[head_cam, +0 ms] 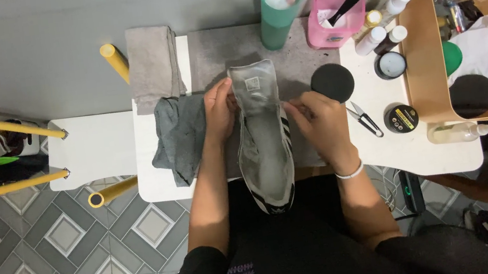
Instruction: Applying a white substance to the interior heel area of a sneaker using a small brush as part of a repair or cleaning process.
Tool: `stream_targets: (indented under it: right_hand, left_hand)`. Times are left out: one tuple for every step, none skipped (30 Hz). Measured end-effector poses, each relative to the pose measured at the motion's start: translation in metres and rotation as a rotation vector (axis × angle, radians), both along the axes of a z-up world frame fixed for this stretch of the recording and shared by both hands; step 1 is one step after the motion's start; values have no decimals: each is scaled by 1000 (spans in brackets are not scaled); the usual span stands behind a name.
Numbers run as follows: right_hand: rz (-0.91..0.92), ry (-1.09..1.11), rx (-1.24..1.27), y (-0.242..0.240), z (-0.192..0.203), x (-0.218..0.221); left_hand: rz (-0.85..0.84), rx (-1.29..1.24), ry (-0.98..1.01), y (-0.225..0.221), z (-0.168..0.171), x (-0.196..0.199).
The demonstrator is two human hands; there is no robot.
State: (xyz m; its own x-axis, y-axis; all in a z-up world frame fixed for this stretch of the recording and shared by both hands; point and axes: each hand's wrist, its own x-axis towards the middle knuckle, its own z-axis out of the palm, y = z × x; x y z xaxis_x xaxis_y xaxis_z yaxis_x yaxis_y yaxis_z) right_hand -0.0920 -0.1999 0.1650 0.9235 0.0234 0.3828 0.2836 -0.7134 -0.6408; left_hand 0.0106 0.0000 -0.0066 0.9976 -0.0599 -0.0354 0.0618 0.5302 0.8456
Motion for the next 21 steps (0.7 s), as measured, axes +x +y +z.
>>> stream_targets:
  right_hand:
    - [2, -5, 0, 5, 0, 4]
    - [25, -27, 7, 11, 0, 7]
    - [49, -50, 15, 16, -1, 11]
    - [54, -48, 16, 22, 0, 13]
    - [63, -63, 9, 27, 1, 16]
    - [67, -77, 3, 32, 2, 17]
    - [65, -73, 4, 31, 3, 15]
    - [62, -74, -10, 30, 6, 15]
    - [60, -75, -24, 29, 9, 15]
    - [57, -71, -25, 25, 10, 12]
    - [52, -33, 3, 21, 11, 8]
    - [47, 1, 31, 17, 12, 6]
    - [45, 1, 30, 13, 14, 2]
    - [39, 40, 1, 7, 17, 1]
    - [33, 79, -28, 2, 20, -1]
    - [32, 79, -29, -4, 17, -5]
    - [12, 110, -12, -10, 15, -9]
    - [-9, 142, 7, -16, 12, -14]
    - [-10, 145, 7, -16, 13, -15]
    - [-13, 147, 10, -16, 15, -15]
    - [-15, 150, 14, -16, 17, -16]
  left_hand:
    - [2, 0, -5, 0, 3, -1]
    - [-15, 6, -11, 0, 5, -2]
    - [-31, 12, -17, 1, 8, -2]
    - [-26, 12, -15, 1, -1, -1]
    - [-2, 1, -8, 1, -10, 1]
    - [16, -10, 1, -1, -20, 2]
    - [14, -9, 5, 0, -16, 1]
    - [13, -2, -6, 0, -12, 1]
    - [11, 5, -16, 1, -7, 1]
    - [8, 4, -13, 0, -5, 0]
    - [5, -18, 8, -1, -3, 0]
    - [3, -40, 24, -1, 0, 1]
    - [0, -41, 24, 0, -7, -1]
    - [-10, -5, 23, 1, -12, 0]
    - [-20, 30, 22, 2, -18, 2]
    - [-20, 29, 22, 1, -16, 2]
    - [-27, 43, 21, 0, -13, 3]
    - [-34, 58, 21, 0, -11, 2]
    - [-35, 58, 23, -1, -17, 3]
    - [-37, 53, 31, 0, -22, 5]
    - [-39, 49, 39, 0, -27, 6]
